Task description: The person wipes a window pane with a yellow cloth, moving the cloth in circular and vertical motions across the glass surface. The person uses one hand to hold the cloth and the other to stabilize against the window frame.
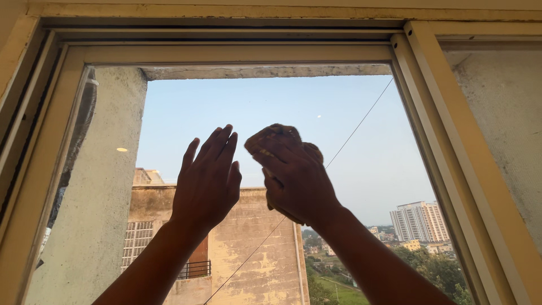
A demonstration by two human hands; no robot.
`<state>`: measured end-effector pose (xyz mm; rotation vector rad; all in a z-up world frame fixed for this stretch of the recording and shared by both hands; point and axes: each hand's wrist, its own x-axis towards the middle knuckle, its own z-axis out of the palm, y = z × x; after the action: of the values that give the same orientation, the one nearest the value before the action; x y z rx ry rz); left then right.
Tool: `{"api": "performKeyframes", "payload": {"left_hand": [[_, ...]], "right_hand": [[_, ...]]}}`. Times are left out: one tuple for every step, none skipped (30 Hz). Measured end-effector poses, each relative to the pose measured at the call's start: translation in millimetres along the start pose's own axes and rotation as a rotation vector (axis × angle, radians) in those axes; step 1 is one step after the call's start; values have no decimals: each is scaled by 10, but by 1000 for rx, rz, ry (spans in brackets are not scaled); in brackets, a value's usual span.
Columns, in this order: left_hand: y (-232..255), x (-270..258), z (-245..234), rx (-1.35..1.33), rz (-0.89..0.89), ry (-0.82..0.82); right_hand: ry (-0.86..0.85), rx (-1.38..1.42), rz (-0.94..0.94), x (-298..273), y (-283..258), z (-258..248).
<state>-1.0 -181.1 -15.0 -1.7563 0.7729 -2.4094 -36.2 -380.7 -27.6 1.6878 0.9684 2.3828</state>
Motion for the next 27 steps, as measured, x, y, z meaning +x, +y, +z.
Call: {"api": "performKeyframes", "payload": {"left_hand": [[22,48,20,-6,-2,16],[39,98,40,-11,-5,32],[59,123,58,-18,-10,43],[71,149,76,-29,-21,28],[79,157,91,-40,-33,11],[91,141,99,-51,-45,-6],[95,118,96,-41,-34,7],[95,94,91,-31,-23,20],[87,86,93,-21,-11,39],[75,77,94,-24,-14,44],[76,73,99,-30,-15,49],[81,74,106,-36,-16,54],[82,64,107,-41,-21,49],[82,64,109,-45,-25,44],[80,71,107,-47,-29,42],[81,69,103,-45,-28,48],[85,64,102,-43,-28,54],[87,59,101,-41,-28,60],[88,62,102,-46,-37,59],[89,64,104,-52,-45,57],[97,55,101,-58,-52,51],[101,45,99,-62,-55,45],[89,53,105,-64,-56,46],[82,58,112,-67,-57,46],[85,69,114,-67,-60,52],[93,78,116,-68,-62,58],[92,70,117,-67,-64,59]], "right_hand": [[0,0,8,-14,74,-42],[-2,-11,15,-26,151,-86],[-9,-20,24,-54,222,-129],[-16,-29,33,-80,294,-172],[-18,-30,27,-104,369,-215],[-19,-32,20,-120,448,-261],[-17,-33,11,-132,517,-299],[-13,-5,-9,-165,572,-340],[-6,19,-33,-193,637,-384],[1,43,-56,-215,703,-420],[-6,41,-46,-234,773,-455],[-13,39,-36,-252,843,-485],[-21,42,-23,-285,896,-507],[-20,32,-26,-316,952,-536],[-15,21,-31,-330,1013,-560],[-11,11,-37,-347,1068,-580],[23,-7,-27,-366,1116,-590],[57,-26,-16,-380,1157,-583],[92,-45,-7,-383,1193,-560],[147,-24,6,-362,1238,-534],[200,-1,25,-337,1287,-519],[253,22,43,-319,1324,-500],[235,65,116,-295,1352,-462],[216,109,189,-268,1370,-417],[197,154,256,-217,1390,-382],[192,83,243,-159,1402,-344],[186,16,233,-108,1390,-284]]}}
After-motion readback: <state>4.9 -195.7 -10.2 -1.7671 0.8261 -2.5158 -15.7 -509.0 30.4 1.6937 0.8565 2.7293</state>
